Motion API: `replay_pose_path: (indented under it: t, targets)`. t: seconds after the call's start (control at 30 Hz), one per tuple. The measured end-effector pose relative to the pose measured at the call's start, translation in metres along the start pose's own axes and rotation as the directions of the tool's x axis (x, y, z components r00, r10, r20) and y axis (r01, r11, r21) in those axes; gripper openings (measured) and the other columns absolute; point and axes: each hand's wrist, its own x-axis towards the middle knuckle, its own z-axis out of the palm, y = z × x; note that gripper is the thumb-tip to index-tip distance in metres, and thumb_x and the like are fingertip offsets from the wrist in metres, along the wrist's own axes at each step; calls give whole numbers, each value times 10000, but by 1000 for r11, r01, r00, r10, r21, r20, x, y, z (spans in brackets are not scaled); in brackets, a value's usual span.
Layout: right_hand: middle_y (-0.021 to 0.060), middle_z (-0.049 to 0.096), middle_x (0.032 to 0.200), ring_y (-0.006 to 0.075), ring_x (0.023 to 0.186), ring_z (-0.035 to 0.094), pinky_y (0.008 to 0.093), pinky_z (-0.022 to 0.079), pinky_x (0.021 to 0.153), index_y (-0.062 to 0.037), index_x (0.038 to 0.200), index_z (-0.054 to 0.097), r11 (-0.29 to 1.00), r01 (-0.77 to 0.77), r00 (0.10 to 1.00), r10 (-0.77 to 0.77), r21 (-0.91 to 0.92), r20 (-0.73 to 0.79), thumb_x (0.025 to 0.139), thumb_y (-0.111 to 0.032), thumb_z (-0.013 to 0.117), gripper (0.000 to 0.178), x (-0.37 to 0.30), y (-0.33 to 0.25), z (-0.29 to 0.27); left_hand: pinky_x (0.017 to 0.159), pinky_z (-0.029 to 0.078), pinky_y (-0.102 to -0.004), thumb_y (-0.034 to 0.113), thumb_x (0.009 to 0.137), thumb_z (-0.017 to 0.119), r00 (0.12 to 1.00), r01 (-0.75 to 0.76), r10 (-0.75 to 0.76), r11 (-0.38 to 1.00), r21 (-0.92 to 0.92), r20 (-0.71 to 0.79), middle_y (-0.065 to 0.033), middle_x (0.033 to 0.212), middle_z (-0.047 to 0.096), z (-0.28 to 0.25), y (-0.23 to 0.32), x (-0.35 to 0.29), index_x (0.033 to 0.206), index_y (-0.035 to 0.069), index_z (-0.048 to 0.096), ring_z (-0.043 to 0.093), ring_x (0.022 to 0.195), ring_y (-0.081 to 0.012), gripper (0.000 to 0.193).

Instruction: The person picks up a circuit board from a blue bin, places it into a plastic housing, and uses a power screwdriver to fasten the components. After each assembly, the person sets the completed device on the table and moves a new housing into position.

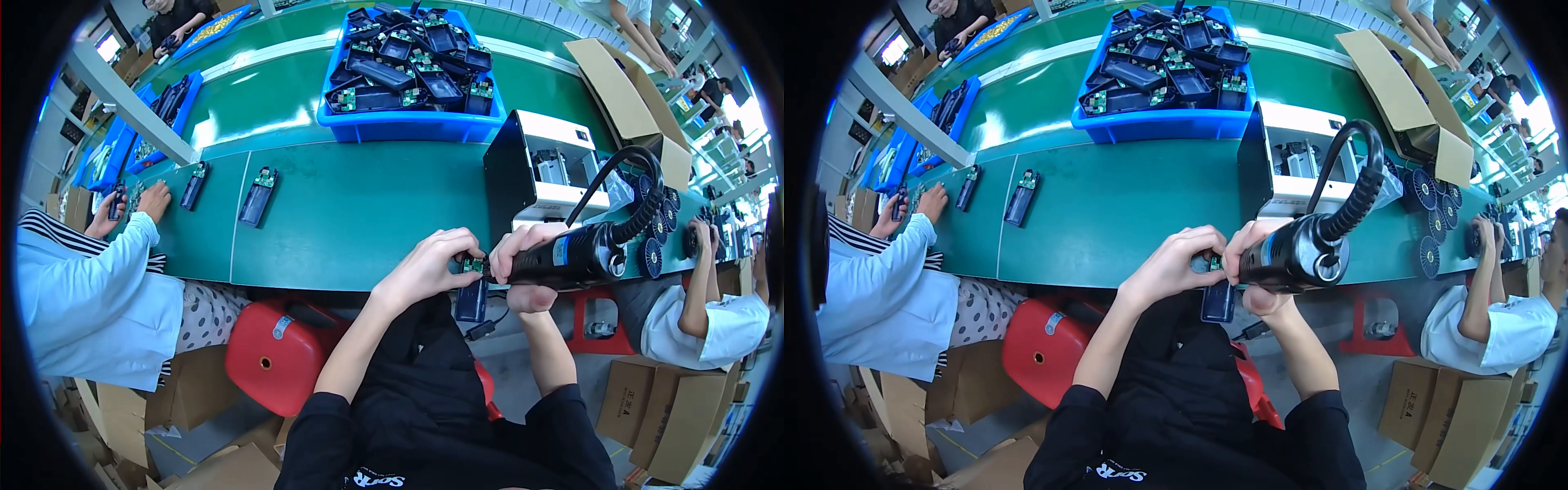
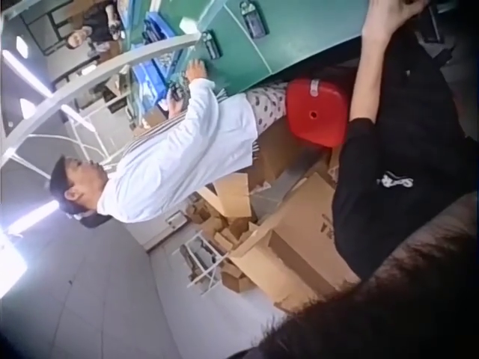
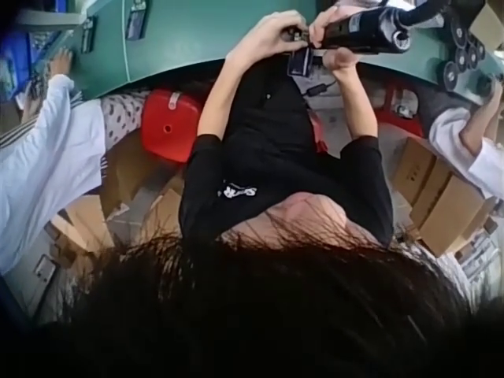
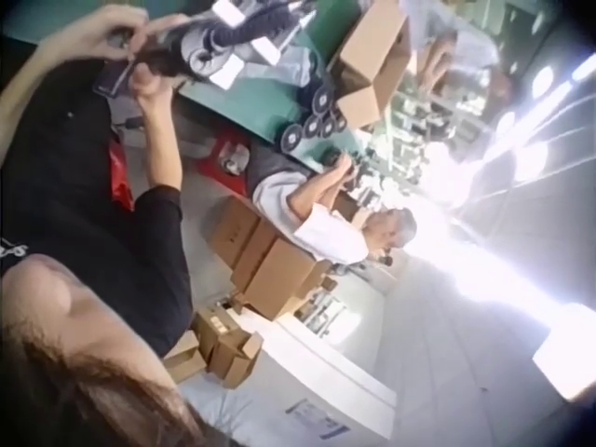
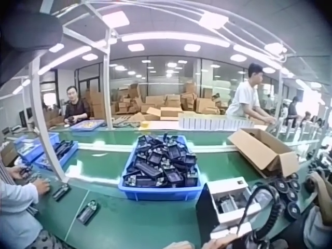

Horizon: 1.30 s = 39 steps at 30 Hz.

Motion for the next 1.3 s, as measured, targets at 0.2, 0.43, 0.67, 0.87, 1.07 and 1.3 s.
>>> replay_pose_path:
  t: [0.2,0.43,0.67,0.87,1.07,1.3]
  targets:
    - [48,482,611,129,472,487,237,425,429,-61,937,371,997,67,998,-67,47,-7,718,-775,623,788,-9,7,-7,818,464,-348,107,720,773,997,-36,37,999,-12,64,-61,913,621,0,-1,9,925,49,613,613,858,-249,266]
    - [52,482,637,133,464,479,237,422,419,-57,974,364,990,5,989,15,140,-146,761,-731,632,756,-22,-15,-19,809,492,-366,75,755,736,994,-101,90,969,223,63,-84,972,646,-30,-9,25,955,38,609,632,927,-289,240]
    - [41,467,649,122,462,473,227,417,412,-57,996,353,978,149,973,-119,147,-198,770,-715,639,752,-27,-30,-21,833,514,-419,88,857,639,918,35,193,830,556,-346,-155,1035,650,-73,-43,61,1095,7,594,632,970,-359,255]
    - [32,454,650,110,461,464,217,405,407,-58,992,346,993,95,977,-79,75,-197,771,-723,631,756,-36,-24,-32,850,519,-408,93,884,600,909,171,57,852,494,-413,-158,1104,651,-132,-25,6,1148,29,605,632,991,-359,271]
    - [32,444,651,105,457,453,208,391,404,-57,996,344,994,91,977,-78,58,-201,786,-708,627,740,-35,-32,-45,905,493,-371,6,873,592,917,344,-75,644,684,-391,-143,1143,662,-231,-33,-83,1121,16,640,626,1061,-321,252]
    - [32,433,645,94,438,413,202,366,396,-57,999,351,975,204,956,-179,90,-233,816,-680,616,701,-12,-57,-53,868,503,-342,-6,815,668,917,358,-192,780,513,-349,-113,1159,671,-242,-42,-103,1099,17,650,658,1005,-242,286]
